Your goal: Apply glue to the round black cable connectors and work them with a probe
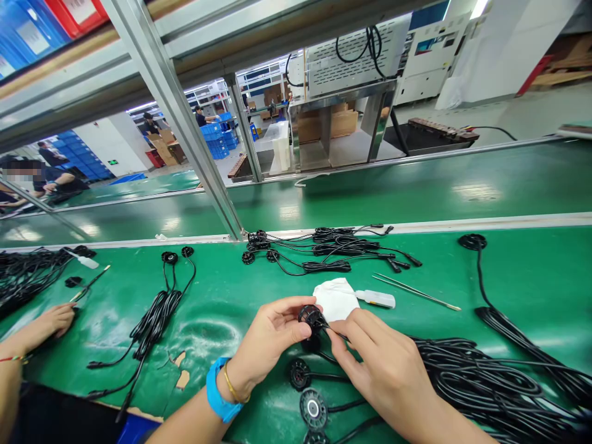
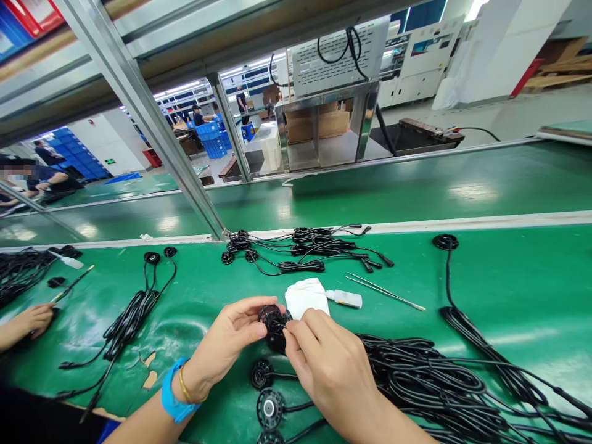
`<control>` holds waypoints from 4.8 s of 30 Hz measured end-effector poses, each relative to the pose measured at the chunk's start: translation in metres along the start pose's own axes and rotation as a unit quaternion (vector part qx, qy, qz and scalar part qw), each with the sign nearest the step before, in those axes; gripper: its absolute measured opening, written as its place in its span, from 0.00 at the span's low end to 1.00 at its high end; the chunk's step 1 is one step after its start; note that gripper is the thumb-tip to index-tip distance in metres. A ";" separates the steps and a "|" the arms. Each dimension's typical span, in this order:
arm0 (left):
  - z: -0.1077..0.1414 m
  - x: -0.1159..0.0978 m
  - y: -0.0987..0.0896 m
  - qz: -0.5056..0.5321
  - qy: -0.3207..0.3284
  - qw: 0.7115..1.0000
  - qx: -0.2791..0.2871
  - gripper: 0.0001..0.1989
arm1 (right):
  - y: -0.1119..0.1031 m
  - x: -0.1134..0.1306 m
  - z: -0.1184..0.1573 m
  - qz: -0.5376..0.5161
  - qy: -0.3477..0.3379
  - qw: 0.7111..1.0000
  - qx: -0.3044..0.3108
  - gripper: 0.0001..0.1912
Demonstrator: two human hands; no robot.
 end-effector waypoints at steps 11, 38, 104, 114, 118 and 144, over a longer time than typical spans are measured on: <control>-0.003 0.007 -0.002 -0.032 -0.015 0.999 -0.033 0.21 | 0.003 -0.002 0.002 -0.014 0.004 1.000 0.021 0.08; -0.003 0.009 0.001 -0.006 -0.024 1.000 0.004 0.21 | -0.001 -0.005 0.003 -0.004 0.044 0.999 0.010 0.08; 0.002 0.005 0.005 -0.033 0.005 0.999 -0.008 0.19 | 0.006 -0.008 0.003 -0.070 0.020 0.996 0.054 0.07; 0.003 0.001 0.003 -0.061 -0.009 0.998 -0.020 0.17 | 0.006 -0.006 0.004 -0.106 0.025 0.992 0.056 0.05; 0.003 0.002 0.005 -0.030 -0.017 0.999 0.006 0.16 | 0.007 -0.009 0.002 -0.183 0.076 0.977 0.078 0.04; 0.003 0.003 0.001 -0.060 0.006 0.998 -0.024 0.21 | 0.014 -0.020 0.010 -0.076 0.045 0.990 0.106 0.04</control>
Point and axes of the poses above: each hand's wrist, its own z-axis away from the middle knuckle, its own y-axis out of the palm, x = y × z, the point moved 4 cm from there along -z, towards the middle knuckle, and after that the axes turned 6 degrees about -x, right-handed, at the moved point
